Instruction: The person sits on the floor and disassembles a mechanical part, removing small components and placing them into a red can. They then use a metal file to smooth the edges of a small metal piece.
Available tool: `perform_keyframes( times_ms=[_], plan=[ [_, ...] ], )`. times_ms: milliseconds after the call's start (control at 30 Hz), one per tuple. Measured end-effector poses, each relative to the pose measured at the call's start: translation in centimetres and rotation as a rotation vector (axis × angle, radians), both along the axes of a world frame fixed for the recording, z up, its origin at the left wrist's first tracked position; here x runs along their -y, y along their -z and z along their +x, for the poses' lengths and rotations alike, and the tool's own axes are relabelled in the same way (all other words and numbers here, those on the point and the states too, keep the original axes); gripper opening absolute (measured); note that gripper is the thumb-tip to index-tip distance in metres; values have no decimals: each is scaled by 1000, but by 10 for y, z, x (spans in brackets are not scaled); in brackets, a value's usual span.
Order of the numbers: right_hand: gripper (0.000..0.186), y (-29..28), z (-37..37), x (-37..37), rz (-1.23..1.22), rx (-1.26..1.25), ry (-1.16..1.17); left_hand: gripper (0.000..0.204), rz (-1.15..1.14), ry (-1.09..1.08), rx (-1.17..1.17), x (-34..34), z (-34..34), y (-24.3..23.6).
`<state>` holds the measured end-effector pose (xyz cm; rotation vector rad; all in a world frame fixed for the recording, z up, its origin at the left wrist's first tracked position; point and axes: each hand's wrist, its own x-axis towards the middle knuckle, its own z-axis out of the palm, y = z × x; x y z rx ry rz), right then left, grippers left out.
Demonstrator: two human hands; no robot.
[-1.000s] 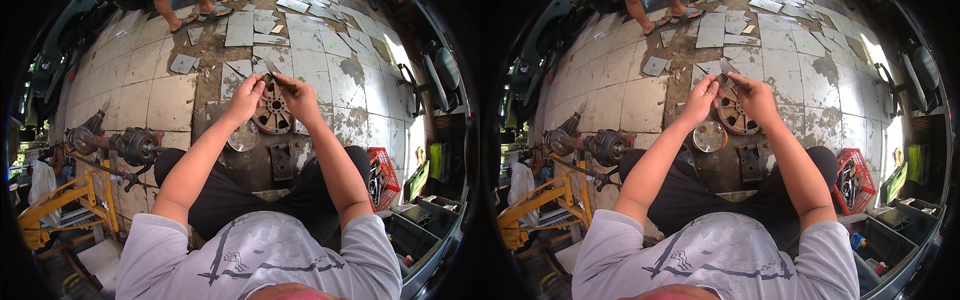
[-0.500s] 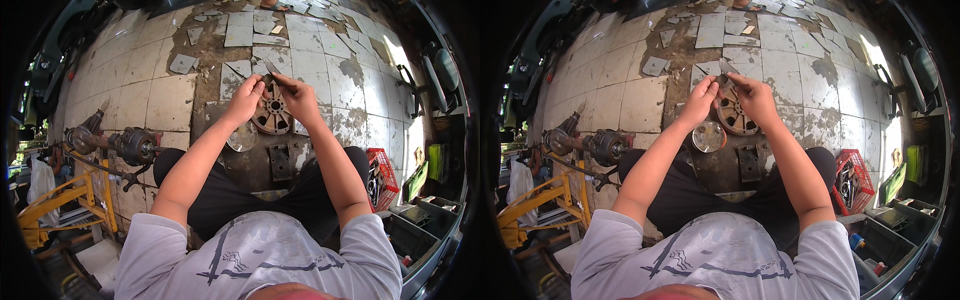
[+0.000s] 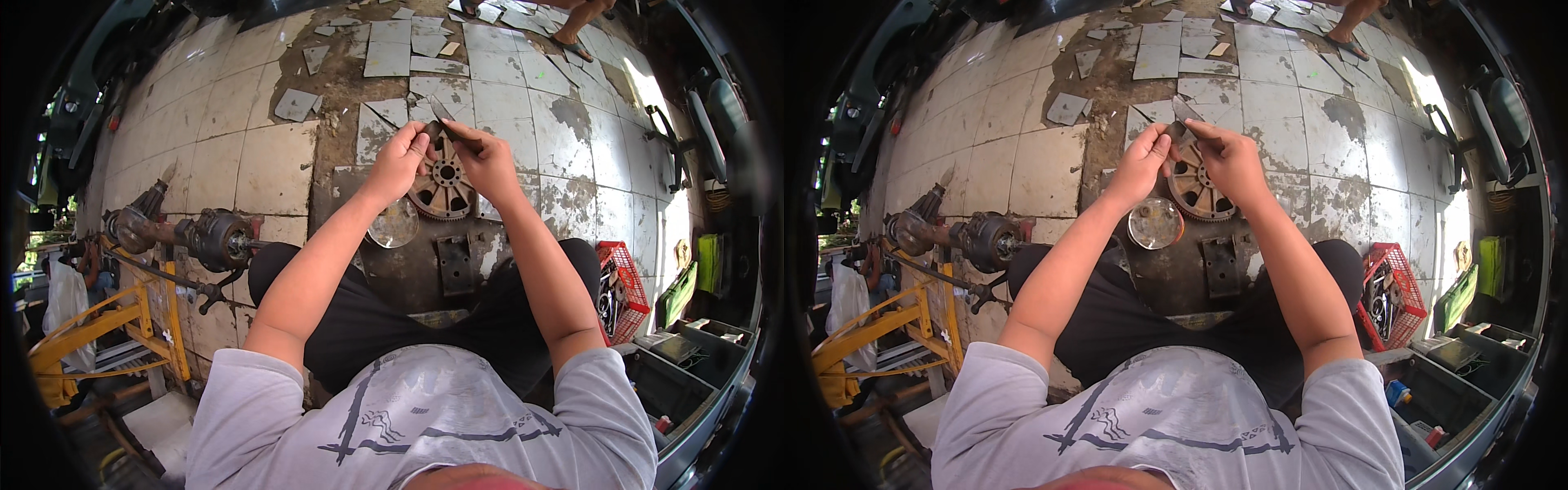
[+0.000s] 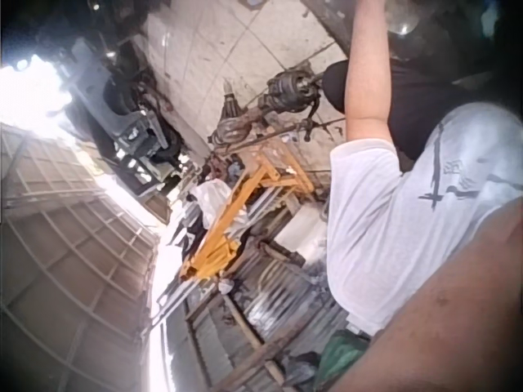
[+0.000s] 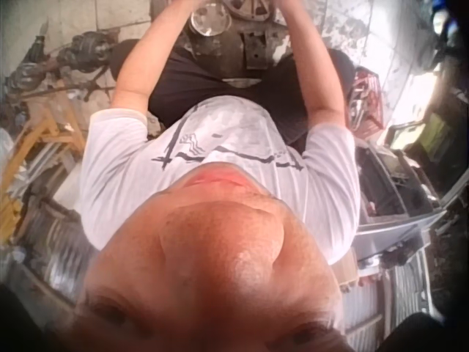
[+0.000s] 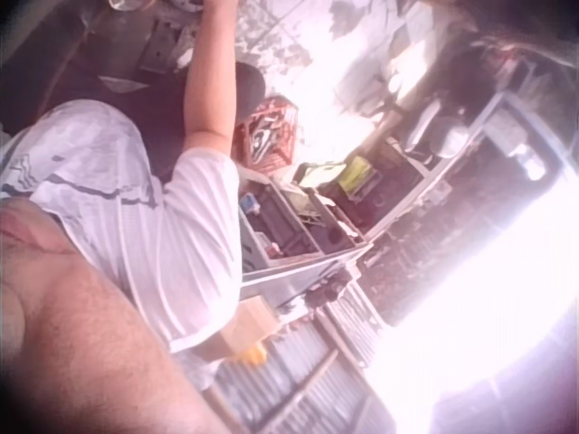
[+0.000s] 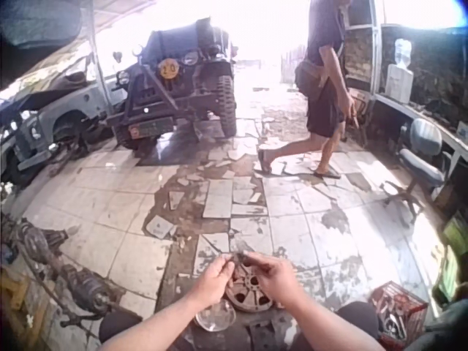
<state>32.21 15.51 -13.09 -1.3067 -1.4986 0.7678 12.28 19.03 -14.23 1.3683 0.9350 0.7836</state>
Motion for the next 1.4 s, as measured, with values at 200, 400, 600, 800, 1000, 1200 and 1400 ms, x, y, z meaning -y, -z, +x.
perform_keyframes(
  times_ms=[200,400,600,800,1000,1200,1400],
  plan=[
    [43,-17,-3,4,286,106,-93,28,-11,-10,4,0,0,2],
    [45,-15,-2,0,262,91,-55,27,6,-7,18,-2,-2,8],
    [51,0,-2,-7,282,62,19,31,-9,-9,30,1,0,3],
    [44,0,-2,-2,124,5,-17,29,3,14,61,-1,-1,3],
    [46,-1,-1,0,-99,-8,-46,33,5,29,86,-2,-4,3],
    [48,-11,-1,3,353,110,-118,34,0,8,89,-1,-2,1],
    [44,-17,1,4,318,91,-97,33,3,20,102,-2,-1,5]
  ],
)
